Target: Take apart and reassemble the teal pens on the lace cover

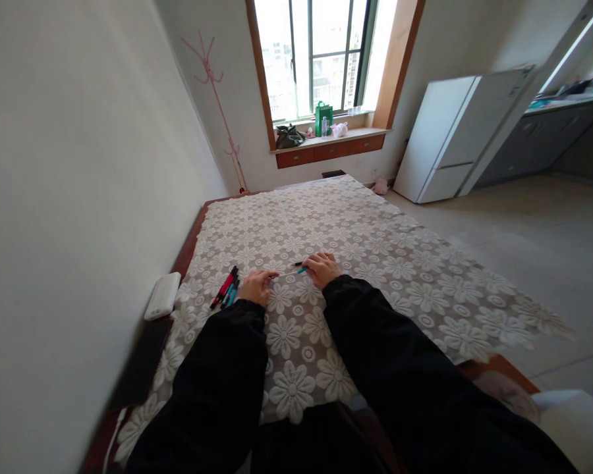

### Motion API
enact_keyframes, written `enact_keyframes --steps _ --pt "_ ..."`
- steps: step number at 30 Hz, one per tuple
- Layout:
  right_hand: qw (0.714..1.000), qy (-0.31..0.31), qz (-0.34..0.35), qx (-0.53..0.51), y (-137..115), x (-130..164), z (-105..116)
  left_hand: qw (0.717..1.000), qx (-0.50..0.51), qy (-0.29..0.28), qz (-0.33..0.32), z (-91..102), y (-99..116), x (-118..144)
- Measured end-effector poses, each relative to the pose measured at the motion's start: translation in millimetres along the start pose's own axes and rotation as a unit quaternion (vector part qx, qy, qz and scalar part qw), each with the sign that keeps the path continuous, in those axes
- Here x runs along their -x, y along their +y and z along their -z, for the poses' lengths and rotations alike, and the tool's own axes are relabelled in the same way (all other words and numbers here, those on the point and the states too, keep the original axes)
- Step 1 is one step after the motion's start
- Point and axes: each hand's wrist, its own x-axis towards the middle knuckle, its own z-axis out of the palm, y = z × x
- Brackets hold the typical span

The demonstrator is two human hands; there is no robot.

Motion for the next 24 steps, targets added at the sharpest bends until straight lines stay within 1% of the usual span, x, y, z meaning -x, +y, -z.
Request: enact_keyframes --steps 3,6,8,11,15,20,24 --pt "1.000 -0.002 -0.009 0.007 5 -1 3 1.000 0.016 0.006 0.010 -2.0 -4 0" --pt "1.000 0.002 0.004 0.009 10 -1 6 0.999 0.008 0.013 0.030 -1.3 -8 0" --pt "1.000 0.000 0.009 0.010 13 -1 8 1.000 -0.014 -0.001 0.027 0.5 -9 0" --pt "1.000 -0.010 0.001 0.011 16 0 7 0.999 -0.034 -0.028 -0.001 3.4 -7 -1" --pt "1.000 -0.020 0.015 -0.003 13 0 4 0.999 -0.026 -0.033 -0.022 5.0 -4 -1" --pt "0.998 -0.027 0.050 -0.016 3 1 5 0.999 -0.051 -0.015 0.002 6.0 -6 -1" --pt "0.995 -0.059 0.079 -0.024 -2 2 5 0.998 -0.056 -0.025 0.001 5.5 -6 -1"
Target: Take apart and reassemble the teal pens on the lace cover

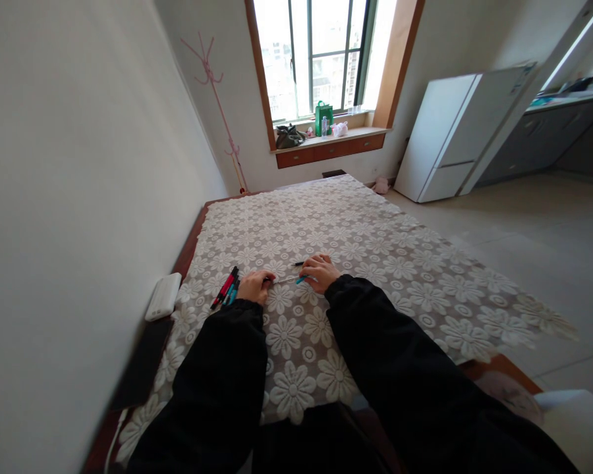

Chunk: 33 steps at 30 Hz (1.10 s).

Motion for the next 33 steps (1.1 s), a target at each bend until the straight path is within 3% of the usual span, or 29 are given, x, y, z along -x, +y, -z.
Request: enact_keyframes --steps 8,17,24,33 --pt "0.999 -0.009 0.016 0.028 -3 -1 -4 1.000 -0.008 0.002 -0.023 -1.0 5 2" --pt "0.999 -0.008 0.053 -0.009 -7 -4 -5 1.000 0.000 0.000 -0.018 -0.2 13 2" --pt "0.997 -0.001 0.064 0.042 -10 -2 0 0.998 0.008 0.062 -0.027 2.2 16 3" --pt "0.996 0.014 0.071 0.046 -11 -2 1 0.998 -0.010 0.052 -0.023 3.5 17 3"
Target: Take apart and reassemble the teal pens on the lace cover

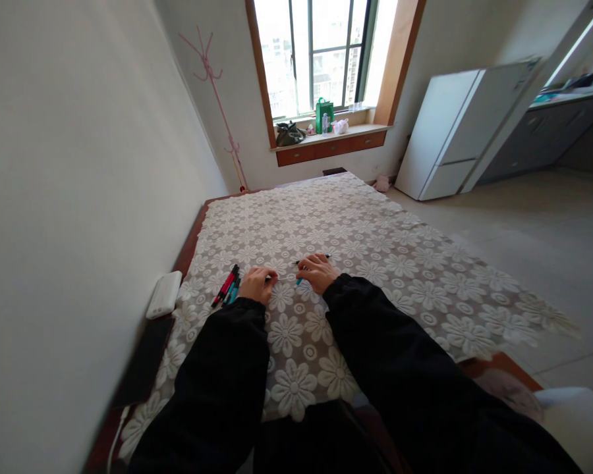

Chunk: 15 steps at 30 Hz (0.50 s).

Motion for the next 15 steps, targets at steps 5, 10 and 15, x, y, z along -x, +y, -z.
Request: enact_keyframes --steps 5,10,15 --pt "0.999 0.025 -0.026 -0.040 -1.3 0.5 0.3 1.000 -0.003 -0.008 0.001 -3.3 -2.1 1.3" --pt "0.998 -0.002 -0.049 -0.045 -2.3 1.6 4.3 1.000 0.003 -0.019 0.009 -4.7 -4.3 0.7" --pt "0.995 -0.030 -0.082 -0.038 2.1 3.9 3.5 1.000 0.003 -0.013 0.014 -3.9 -2.8 0.9"
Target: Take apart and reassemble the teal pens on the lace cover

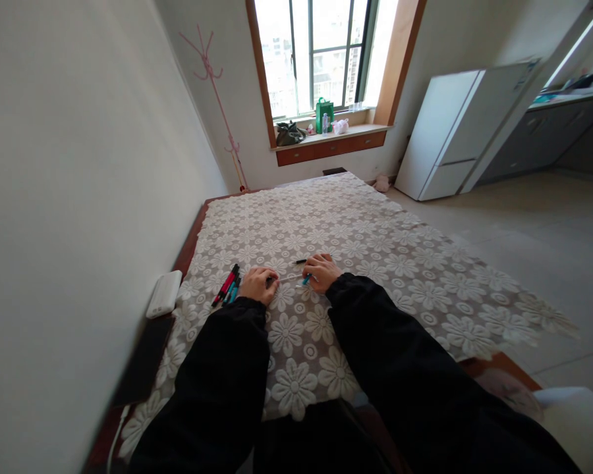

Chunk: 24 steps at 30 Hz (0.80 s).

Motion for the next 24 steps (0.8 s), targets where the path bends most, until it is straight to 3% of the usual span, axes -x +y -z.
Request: enact_keyframes --steps 8,16,24 --pt "0.999 0.026 -0.028 0.011 -5 -3 -4 1.000 0.005 0.008 0.001 0.4 -1 -1" --pt "0.997 0.026 -0.072 0.006 -7 -5 -7 0.998 0.041 0.025 -0.044 0.2 5 -1" --pt "0.994 0.010 -0.105 0.027 10 -2 -5 0.998 0.042 0.041 -0.010 -3.8 -4 -2"
